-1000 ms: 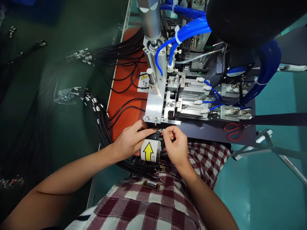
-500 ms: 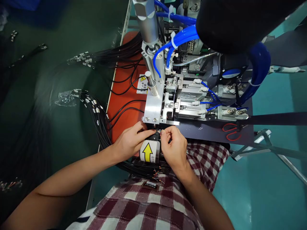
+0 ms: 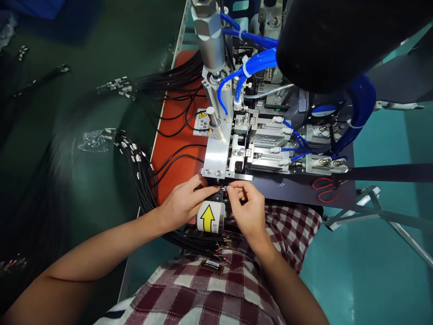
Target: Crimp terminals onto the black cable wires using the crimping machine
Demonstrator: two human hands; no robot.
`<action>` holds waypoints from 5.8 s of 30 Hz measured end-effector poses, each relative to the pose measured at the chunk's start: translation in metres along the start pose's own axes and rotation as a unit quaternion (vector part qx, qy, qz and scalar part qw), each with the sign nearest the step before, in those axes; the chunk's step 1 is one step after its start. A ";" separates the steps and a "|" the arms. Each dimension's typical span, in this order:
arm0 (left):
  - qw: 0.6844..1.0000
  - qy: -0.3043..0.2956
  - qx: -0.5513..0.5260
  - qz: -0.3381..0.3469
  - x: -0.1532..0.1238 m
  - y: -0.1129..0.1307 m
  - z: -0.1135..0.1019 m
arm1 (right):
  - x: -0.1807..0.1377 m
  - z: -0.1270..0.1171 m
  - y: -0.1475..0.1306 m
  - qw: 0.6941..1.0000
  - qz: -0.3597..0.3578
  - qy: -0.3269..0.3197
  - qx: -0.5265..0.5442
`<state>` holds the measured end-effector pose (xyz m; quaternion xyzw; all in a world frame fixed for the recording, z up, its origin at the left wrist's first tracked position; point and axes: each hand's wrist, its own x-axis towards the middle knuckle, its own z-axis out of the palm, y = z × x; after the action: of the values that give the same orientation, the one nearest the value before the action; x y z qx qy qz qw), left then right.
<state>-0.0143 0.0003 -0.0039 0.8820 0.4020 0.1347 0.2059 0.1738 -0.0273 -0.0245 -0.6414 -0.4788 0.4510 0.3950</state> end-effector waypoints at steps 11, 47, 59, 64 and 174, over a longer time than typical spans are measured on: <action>1.000 -0.014 0.017 -0.002 0.000 0.000 -0.002 | 0.000 0.003 0.000 0.998 -0.039 0.001 -0.039; 1.000 0.016 0.009 -0.011 0.004 0.004 -0.002 | 0.003 -0.005 -0.017 0.918 -0.209 -0.014 -0.336; 0.999 0.038 -0.035 0.002 0.002 0.002 -0.001 | 0.014 -0.020 -0.025 0.870 -0.295 -0.132 -0.373; 0.999 0.017 -0.027 0.027 0.002 0.004 -0.004 | 0.017 -0.023 -0.029 0.862 -0.287 -0.150 -0.389; 0.989 0.044 0.138 0.031 -0.002 0.012 -0.009 | 0.008 0.011 0.003 0.938 0.180 -0.089 0.282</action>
<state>-0.0114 -0.0064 0.0099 0.9071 0.3980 0.1228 0.0603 0.1652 -0.0195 -0.0319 -0.5365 -0.2421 0.6863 0.4273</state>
